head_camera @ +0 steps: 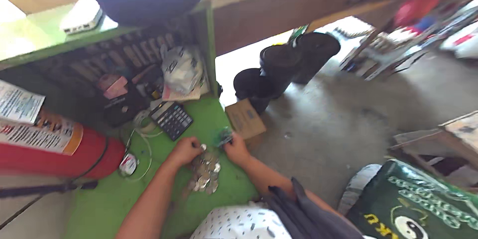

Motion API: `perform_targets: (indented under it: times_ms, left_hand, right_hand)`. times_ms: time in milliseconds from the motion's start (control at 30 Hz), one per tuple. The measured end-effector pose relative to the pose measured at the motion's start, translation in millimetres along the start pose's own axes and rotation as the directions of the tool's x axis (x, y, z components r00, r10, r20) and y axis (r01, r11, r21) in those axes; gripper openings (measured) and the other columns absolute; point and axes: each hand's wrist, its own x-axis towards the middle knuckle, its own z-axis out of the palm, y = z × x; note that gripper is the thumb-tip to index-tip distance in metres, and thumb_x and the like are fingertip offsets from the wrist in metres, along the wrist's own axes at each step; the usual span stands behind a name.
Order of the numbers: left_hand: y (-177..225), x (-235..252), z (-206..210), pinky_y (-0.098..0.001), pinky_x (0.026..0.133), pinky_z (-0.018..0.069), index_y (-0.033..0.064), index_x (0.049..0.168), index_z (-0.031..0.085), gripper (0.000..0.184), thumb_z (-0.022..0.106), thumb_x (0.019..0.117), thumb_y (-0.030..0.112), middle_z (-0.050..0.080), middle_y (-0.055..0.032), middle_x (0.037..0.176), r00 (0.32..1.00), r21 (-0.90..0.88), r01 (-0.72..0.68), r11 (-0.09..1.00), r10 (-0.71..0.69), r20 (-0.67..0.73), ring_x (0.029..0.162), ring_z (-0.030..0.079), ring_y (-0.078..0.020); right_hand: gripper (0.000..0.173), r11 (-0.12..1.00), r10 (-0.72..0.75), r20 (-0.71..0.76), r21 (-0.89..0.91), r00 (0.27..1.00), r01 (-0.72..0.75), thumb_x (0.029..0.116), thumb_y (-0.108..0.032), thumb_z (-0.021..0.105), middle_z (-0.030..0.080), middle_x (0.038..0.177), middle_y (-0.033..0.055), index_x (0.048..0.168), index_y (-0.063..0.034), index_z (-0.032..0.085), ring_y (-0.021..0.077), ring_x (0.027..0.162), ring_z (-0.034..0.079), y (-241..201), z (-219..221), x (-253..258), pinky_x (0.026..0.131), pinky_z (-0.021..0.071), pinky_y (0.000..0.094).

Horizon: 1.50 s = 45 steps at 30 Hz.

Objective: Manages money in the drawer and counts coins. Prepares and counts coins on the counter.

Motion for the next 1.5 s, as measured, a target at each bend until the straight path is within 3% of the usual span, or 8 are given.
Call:
perform_targets:
  times_ms: [100,167,267,433,700,1133,1300,1500]
  left_hand:
    - [9,-3,-2,-0.0366,0.064,0.0511,0.0032,0.105,0.061,0.024,0.071,0.0962,0.024,0.061,-0.0097,0.085,0.996,-0.189,0.085,0.978,-0.08,0.037,0.069,0.058,-0.0182]
    - [14,-6,-3,-0.033,0.058,0.0505,0.0036,0.113,0.056,0.023,0.069,0.0967,0.015,0.063,-0.0101,0.085,0.993,-0.297,0.12,0.947,-0.11,0.05,0.064,0.059,-0.0175]
    - [14,-6,-3,-0.0434,0.073,0.0541,0.0041,0.129,0.06,0.032,0.062,0.0981,0.011,0.067,-0.0159,0.106,0.998,-0.221,0.053,0.974,-0.044,0.047,0.084,0.064,-0.0249]
    - [8,-6,0,-0.0531,0.104,0.0497,0.007,0.12,0.074,0.026,0.065,0.1001,0.022,0.071,-0.0163,0.12,0.993,0.071,-0.083,0.994,0.076,0.093,0.116,0.066,-0.0306]
    - [21,-12,8,-0.0572,0.103,0.0497,0.0092,0.122,0.074,0.03,0.057,0.1018,0.023,0.071,-0.0175,0.122,0.996,0.242,-0.011,0.97,-0.012,0.093,0.118,0.066,-0.0345]
    - [29,-17,10,-0.0576,0.104,0.0494,0.012,0.125,0.073,0.03,0.065,0.0996,0.026,0.071,-0.0157,0.124,0.994,0.395,-0.004,0.919,-0.04,0.104,0.12,0.065,-0.0353]
    - [34,-21,12,-0.0583,0.1,0.0509,0.0077,0.117,0.075,0.025,0.063,0.1006,0.023,0.071,-0.0184,0.12,0.989,0.479,0.016,0.878,-0.085,0.123,0.118,0.065,-0.0377]
    - [20,-16,12,-0.0588,0.103,0.0489,0.0035,0.121,0.071,0.039,0.056,0.1059,0.036,0.071,-0.0204,0.118,0.998,0.23,0.046,0.972,-0.053,0.024,0.116,0.066,-0.037]
  right_hand:
    - [0.031,1.0,-0.015,0.004,-0.005,1.0,0.015,0.0947,-0.005,0.057,0.067,0.126,0.0184,0.122,0.0037,0.068,0.0208,0.12,0.064,-7,-2,-2,0.106,0.0515,0.0376]
    - [0.03,0.999,-0.037,0.006,0.0,0.999,0.037,0.0947,-0.005,0.057,0.067,0.126,0.0197,0.121,0.0047,0.068,0.0227,0.12,0.064,-11,-3,-3,0.106,0.0512,0.0388]
    - [0.031,0.999,-0.045,-0.005,0.006,0.999,0.045,0.0948,-0.003,0.057,0.067,0.127,0.0221,0.123,0.0067,0.067,0.025,0.121,0.064,-15,-5,-5,0.108,0.05,0.0402]
    - [0.033,0.999,-0.03,0.017,-0.014,0.999,0.031,0.0959,-0.004,0.057,0.065,0.13,0.0233,0.125,0.0067,0.066,0.027,0.124,0.062,-15,-5,-5,0.11,0.0483,0.0413]
    - [0.034,0.999,-0.03,0.016,0.038,0.999,0.029,0.0955,-0.002,0.055,0.063,0.132,0.0218,0.127,0.0057,0.065,0.0235,0.124,0.062,-10,-3,-6,0.108,0.0496,0.0381]
    - [0.033,0.999,-0.03,0.02,0.021,0.999,0.029,0.0952,-0.001,0.055,0.064,0.13,0.0218,0.126,0.0059,0.065,0.0233,0.122,0.063,-14,-4,-9,0.107,0.0502,0.0382]
    - [0.034,1.0,-0.013,0.025,0.015,1.0,0.013,0.0956,-0.002,0.055,0.063,0.133,0.0222,0.128,0.006,0.064,0.0238,0.124,0.062,-15,-4,-9,0.109,0.0492,0.0375]
    - [0.036,1.0,0.007,0.03,-0.006,1.0,-0.007,0.0953,-0.001,0.056,0.063,0.133,0.0231,0.13,0.0075,0.062,0.0247,0.125,0.061,-20,-6,-8,0.109,0.0487,0.0381]
